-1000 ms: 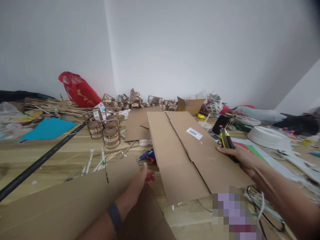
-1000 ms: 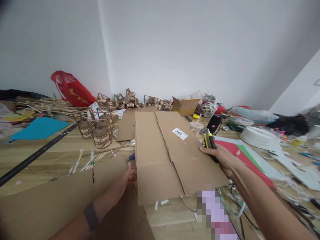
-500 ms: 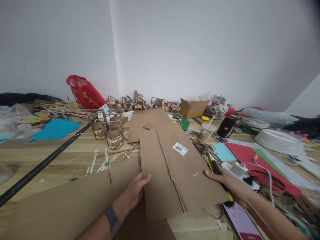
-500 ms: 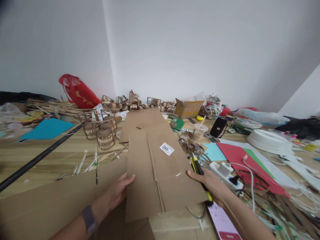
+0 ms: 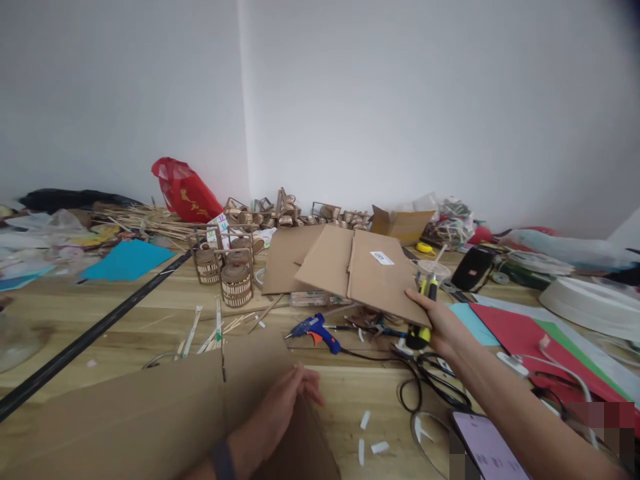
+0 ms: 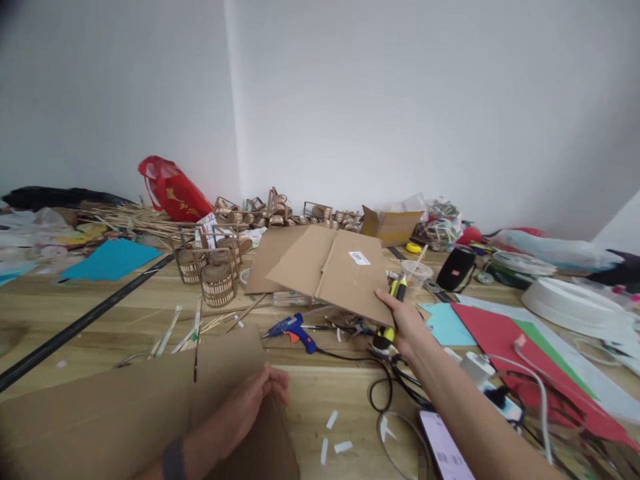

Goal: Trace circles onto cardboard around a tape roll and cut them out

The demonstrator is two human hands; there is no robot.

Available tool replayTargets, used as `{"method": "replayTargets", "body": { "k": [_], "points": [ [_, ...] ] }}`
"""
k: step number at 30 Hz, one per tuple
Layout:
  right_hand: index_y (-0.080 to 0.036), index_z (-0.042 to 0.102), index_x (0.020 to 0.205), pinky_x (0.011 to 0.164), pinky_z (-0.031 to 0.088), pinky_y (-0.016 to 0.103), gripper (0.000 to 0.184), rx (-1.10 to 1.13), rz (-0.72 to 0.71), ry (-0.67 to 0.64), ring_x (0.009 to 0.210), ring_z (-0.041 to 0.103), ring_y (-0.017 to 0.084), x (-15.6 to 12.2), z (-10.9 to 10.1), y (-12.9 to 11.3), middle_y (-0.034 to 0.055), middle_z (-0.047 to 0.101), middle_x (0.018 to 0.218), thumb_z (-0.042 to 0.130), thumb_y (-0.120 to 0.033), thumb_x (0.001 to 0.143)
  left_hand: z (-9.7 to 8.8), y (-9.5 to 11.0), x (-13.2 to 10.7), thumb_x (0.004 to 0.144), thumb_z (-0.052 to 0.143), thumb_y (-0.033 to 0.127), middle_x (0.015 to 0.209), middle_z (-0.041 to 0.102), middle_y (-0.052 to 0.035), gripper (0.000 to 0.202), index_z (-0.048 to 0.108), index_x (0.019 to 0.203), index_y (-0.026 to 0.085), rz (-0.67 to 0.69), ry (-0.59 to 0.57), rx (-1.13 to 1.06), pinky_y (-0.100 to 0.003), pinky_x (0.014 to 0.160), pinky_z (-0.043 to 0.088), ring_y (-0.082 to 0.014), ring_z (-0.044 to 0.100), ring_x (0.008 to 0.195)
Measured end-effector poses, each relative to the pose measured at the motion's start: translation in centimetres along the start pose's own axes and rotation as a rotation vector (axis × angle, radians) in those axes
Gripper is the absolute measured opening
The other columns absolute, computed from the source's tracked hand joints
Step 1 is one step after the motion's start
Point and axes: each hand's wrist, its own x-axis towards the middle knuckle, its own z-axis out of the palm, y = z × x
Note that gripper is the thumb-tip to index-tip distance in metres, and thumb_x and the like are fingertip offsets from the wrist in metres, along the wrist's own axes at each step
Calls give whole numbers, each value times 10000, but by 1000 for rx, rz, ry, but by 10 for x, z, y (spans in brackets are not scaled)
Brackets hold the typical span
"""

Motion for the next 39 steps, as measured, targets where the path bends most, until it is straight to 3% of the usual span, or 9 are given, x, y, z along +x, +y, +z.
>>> {"method": "replayTargets", "body": {
  "k": [5, 10, 17, 21, 24, 27, 30, 34, 39],
  "points": [
    [-154, 659, 1183, 761, 620, 370, 247, 73, -17, -13, 884, 715, 189, 53, 48, -3, 64, 714, 1115, 642, -327, 1007, 6, 2, -9, 726, 626, 847, 729, 771, -45, 658, 727, 887, 217, 15, 39, 75, -407, 1000, 402, -297, 667, 893],
    [-152, 659, 1178, 751, 619, 363, 245, 40, 27, -41, 875, 713, 187, 66, 51, 8, 64, 713, 1107, 647, -324, 1004, 6, 4, -10, 723, 656, 829, 709, 781, -41, 622, 744, 870, 231, -18, 41, 35, -390, 958, 405, -295, 665, 863],
    [-129, 694, 1068, 661, 607, 305, 143, -58, 116, -133, 693, 722, 155, 15, 15, 23, 48, 771, 926, 633, -240, 1002, 2, 3, -4, 675, 512, 958, 855, 779, -94, 841, 779, 859, 182, -24, 66, -202, -488, 1053, 364, -308, 683, 830],
    [-159, 717, 903, 527, 572, 256, 48, -99, 146, -163, 552, 714, 179, -29, -13, 43, 53, 798, 738, 743, -161, 863, -10, 22, -4, 678, 469, 972, 909, 801, -84, 876, 782, 977, 211, -40, 39, -356, -482, 1080, 403, -338, 708, 1014],
    [-172, 719, 848, 508, 566, 236, 152, -122, 174, -159, 564, 724, 182, -54, -32, 60, 42, 796, 697, 841, -198, 761, -17, 38, -11, 662, 677, 841, 953, 815, -75, 701, 775, 969, 219, -167, 21, -415, -443, 1007, 482, -338, 711, 1086],
    [-174, 722, 806, 510, 550, 204, 280, -138, 184, -141, 579, 721, 163, -70, -47, 71, 33, 793, 683, 931, -267, 645, -19, 46, -18, 527, 915, 549, 897, 822, -67, 517, 755, 880, 208, -241, 34, -409, -389, 846, 552, -332, 752, 977],
    [-181, 727, 788, 551, 557, 209, 400, -145, 186, -141, 621, 731, 172, -81, -57, 74, 41, 803, 714, 973, -388, 550, -16, 46, -23, 479, 966, 369, 903, 824, -64, 530, 732, 924, 202, -262, 46, -381, -370, 785, 573, -323, 769, 939],
    [-214, 702, 719, 629, 582, 280, 472, -150, 190, -168, 748, 760, 248, -92, -61, 80, 60, 800, 721, 874, -633, 587, -16, 45, -25, 525, 960, 401, 969, 823, -69, 554, 693, 972, 210, -280, 86, -373, -389, 860, 583, -317, 762, 1016],
    [-241, 722, 808, 899, 567, 405, 458, -208, 103, -198, 945, 733, 309, -97, -61, 108, 51, 813, 859, 867, -609, 577, -18, 45, -24, 533, 970, 444, 1097, 806, -75, 638, 654, 1042, 226, -266, 115, -381, -426, 987, 558, -318, 718, 1149]
  ]
}}
